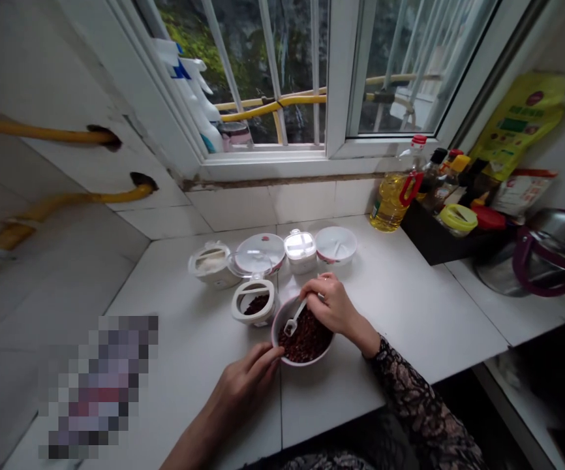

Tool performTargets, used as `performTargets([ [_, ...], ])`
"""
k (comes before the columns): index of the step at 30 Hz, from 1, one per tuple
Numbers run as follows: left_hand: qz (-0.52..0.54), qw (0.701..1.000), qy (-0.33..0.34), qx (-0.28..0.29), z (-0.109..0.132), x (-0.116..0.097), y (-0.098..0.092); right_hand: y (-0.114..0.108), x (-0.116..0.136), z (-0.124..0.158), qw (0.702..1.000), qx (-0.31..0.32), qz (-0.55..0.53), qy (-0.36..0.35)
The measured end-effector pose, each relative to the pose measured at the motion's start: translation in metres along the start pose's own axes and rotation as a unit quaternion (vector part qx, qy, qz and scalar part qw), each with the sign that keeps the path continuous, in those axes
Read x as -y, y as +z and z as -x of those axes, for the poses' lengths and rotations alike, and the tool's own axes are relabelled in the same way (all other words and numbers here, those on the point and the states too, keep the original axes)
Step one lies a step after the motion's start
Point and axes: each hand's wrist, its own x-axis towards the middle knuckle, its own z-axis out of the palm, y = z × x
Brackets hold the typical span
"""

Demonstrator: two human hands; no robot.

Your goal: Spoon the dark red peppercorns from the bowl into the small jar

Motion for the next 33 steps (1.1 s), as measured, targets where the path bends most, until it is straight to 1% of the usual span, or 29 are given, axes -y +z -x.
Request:
performTargets([
  [2,-0.002,1.000,-0.001,0.004,0.001,0.000,0.000,-0.003,-0.002,0.000,1.000,-0.013,0.010,0.003],
  [5,-0.001,1.000,0.002,0.004,0.001,0.000,0.001,-0.006,-0.003,0.000,0.998,-0.009,0.043,-0.038],
  [8,0.000,1.000,0.002,0.000,0.002,0.001,0.003,-0.004,-0.003,0.001,0.994,-0.003,0.074,-0.079],
  [11,0.003,1.000,0.001,-0.003,0.004,0.002,0.005,0.001,-0.002,0.000,0.991,-0.005,0.097,-0.088],
  [14,0.003,1.000,0.003,-0.005,0.004,0.002,0.005,0.005,-0.002,0.001,0.994,0.017,0.079,-0.074],
  [16,0.001,1.000,0.005,-0.007,0.003,0.001,0.004,0.006,-0.002,0.001,0.997,0.024,0.052,-0.048],
  [20,0.001,1.000,0.004,0.000,0.001,0.000,0.002,0.004,-0.004,0.002,1.000,0.007,0.013,0.010],
  [23,0.000,1.000,0.001,0.003,0.001,0.000,0.002,0.003,-0.007,0.003,0.999,-0.010,0.002,0.034],
  [29,-0.006,1.000,0.000,0.002,0.001,0.000,0.003,0.002,-0.009,0.004,0.998,-0.019,0.000,0.056],
  [31,-0.006,1.000,0.000,0.000,0.000,0.000,0.002,0.002,-0.008,0.004,0.999,-0.016,0.006,0.048],
  [33,-0.001,1.000,-0.001,0.004,0.000,-0.001,0.001,0.004,-0.006,0.004,1.000,-0.003,0.017,0.026],
])
